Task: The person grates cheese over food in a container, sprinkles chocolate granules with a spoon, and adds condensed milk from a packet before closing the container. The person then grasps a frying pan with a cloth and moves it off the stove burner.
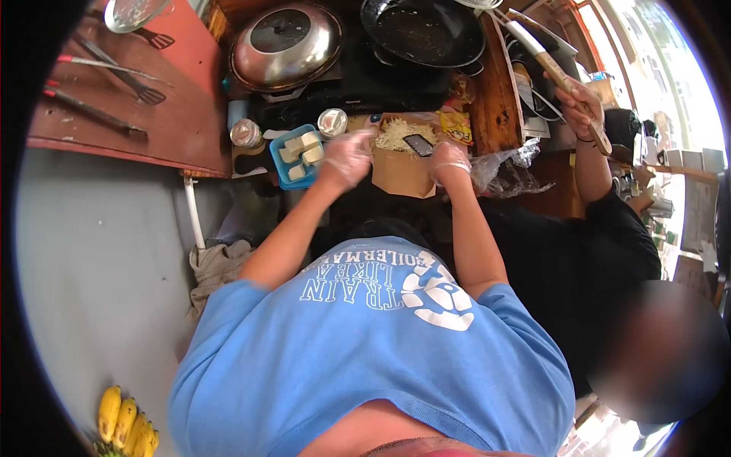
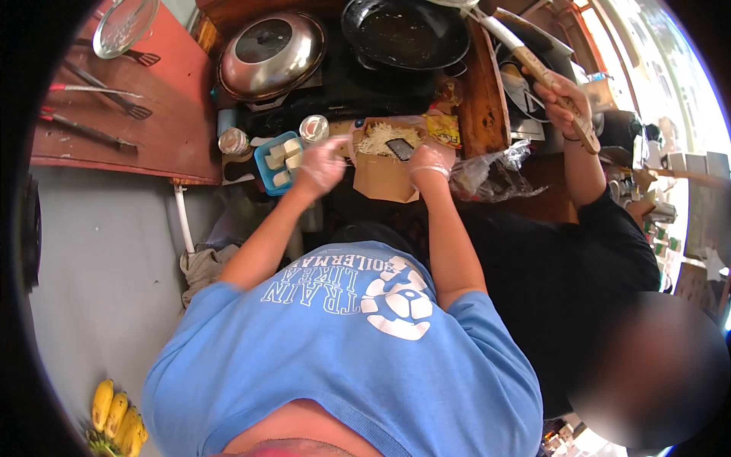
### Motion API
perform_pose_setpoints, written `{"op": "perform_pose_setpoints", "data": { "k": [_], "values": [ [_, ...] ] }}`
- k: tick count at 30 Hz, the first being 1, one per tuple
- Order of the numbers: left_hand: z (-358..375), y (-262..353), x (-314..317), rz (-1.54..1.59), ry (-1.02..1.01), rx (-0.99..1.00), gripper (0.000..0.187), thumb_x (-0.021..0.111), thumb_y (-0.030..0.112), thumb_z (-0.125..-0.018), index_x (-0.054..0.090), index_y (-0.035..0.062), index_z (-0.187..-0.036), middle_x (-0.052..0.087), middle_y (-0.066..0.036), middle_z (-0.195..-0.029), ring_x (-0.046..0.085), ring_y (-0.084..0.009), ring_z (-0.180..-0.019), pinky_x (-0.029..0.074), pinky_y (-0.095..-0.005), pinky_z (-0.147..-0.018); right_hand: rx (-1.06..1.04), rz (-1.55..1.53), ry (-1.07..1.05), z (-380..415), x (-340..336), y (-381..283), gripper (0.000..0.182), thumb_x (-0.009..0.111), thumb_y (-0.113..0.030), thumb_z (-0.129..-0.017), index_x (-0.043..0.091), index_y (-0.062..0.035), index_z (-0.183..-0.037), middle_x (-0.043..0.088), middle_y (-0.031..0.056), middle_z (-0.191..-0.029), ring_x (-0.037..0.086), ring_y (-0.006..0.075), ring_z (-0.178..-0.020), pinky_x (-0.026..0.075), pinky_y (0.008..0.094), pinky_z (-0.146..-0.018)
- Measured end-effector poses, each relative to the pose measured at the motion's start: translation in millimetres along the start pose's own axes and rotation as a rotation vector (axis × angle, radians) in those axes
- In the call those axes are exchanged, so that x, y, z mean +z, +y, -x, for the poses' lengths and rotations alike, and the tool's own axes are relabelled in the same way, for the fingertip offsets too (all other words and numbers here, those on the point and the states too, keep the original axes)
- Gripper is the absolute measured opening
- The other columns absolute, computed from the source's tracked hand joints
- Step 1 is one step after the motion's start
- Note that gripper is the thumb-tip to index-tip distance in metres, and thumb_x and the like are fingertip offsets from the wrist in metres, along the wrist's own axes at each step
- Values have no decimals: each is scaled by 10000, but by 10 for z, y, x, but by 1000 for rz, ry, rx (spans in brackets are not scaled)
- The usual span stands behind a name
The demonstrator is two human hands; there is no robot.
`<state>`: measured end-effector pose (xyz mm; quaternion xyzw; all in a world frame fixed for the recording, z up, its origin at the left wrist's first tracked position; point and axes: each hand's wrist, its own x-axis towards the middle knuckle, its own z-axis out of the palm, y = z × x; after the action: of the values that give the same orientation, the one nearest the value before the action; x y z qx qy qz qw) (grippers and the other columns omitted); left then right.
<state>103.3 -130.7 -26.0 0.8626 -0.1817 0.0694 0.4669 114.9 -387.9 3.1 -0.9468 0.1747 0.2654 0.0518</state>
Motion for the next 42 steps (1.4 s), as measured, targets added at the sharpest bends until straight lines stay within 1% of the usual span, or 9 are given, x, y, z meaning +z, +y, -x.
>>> {"op": "perform_pose_setpoints", "data": {
  "k": [7,10,15,18,21,22,24,31,42],
  "values": [
    [-493,116,1095,-197,-666,-170,694,586,48,-803,417,76,-1476,496,-199,-1456,476,-351,-1345,362,-430,-1141,-21,-131,29,95,-48,53,293,562,-126,-877,711,14,-1087,679,257,-1145,653,383,-1110,534,455,-926],
    [-477,168,1098,-316,-509,205,748,550,28,-797,351,87,-1516,496,-172,-1470,443,-327,-1383,284,-469,-1189,1,-93,56,81,-23,33,291,569,-117,-860,716,6,-1078,691,246,-1117,661,377,-1096,537,433,-924],
    [-462,-14,1158,-482,-349,-59,672,595,74,-797,450,62,-1453,490,-159,-1473,397,-345,-1413,268,-468,-1194,-644,544,-234,-215,75,147,230,642,-134,-799,760,-30,-967,713,219,-970,710,338,-850,564,397,-742],
    [-541,116,940,-199,-175,295,671,604,113,-818,439,61,-1467,476,-161,-1488,392,-334,-1421,284,-465,-1187,-282,-1124,-513,-340,492,466,171,631,-60,-868,763,-60,-977,587,44,-757,539,164,-623,419,293,-548],
    [-434,-30,968,-357,-557,265,561,528,164,-915,462,117,-1470,494,-83,-1495,457,-243,-1386,303,-481,-1165,-498,-1145,-425,-180,402,497,185,580,-72,-956,754,-40,-1013,537,-50,-601,450,72,-465,337,225,-421],
    [-454,-10,822,-505,-452,376,539,528,163,-922,479,143,-1459,519,-72,-1474,492,-212,-1353,319,-478,-1153,-566,-1032,-349,0,224,440,248,537,-132,-1000,743,1,-1042,570,-26,-588,475,95,-458,351,225,-424],
    [-562,29,395,-457,-382,419,438,540,142,-906,591,149,-1341,629,-69,-1326,587,-239,-1223,427,-443,-1065,-140,-1831,-1191,-15,-8,408,370,494,-123,-999,571,131,-1257,525,-14,-569,495,73,-442,369,196,-376],
    [-677,145,-1319,-541,189,228,186,602,113,-813,648,74,-989,664,-134,-810,675,-319,-794,549,-432,-679,-660,-1975,-1241,620,-608,100,729,384,-466,-1024,473,197,-1315,651,112,-718,567,195,-490,531,326,-449],
    [-1200,1420,-3292,-98,987,-160,180,540,123,-1006,593,-43,-963,663,-135,-723,655,-174,-520,516,-311,-425,-511,-1844,-1255,722,-233,-37,641,422,-415,-1025,482,130,-1357,692,108,-809,646,196,-574,588,354,-540]
  ]
}}
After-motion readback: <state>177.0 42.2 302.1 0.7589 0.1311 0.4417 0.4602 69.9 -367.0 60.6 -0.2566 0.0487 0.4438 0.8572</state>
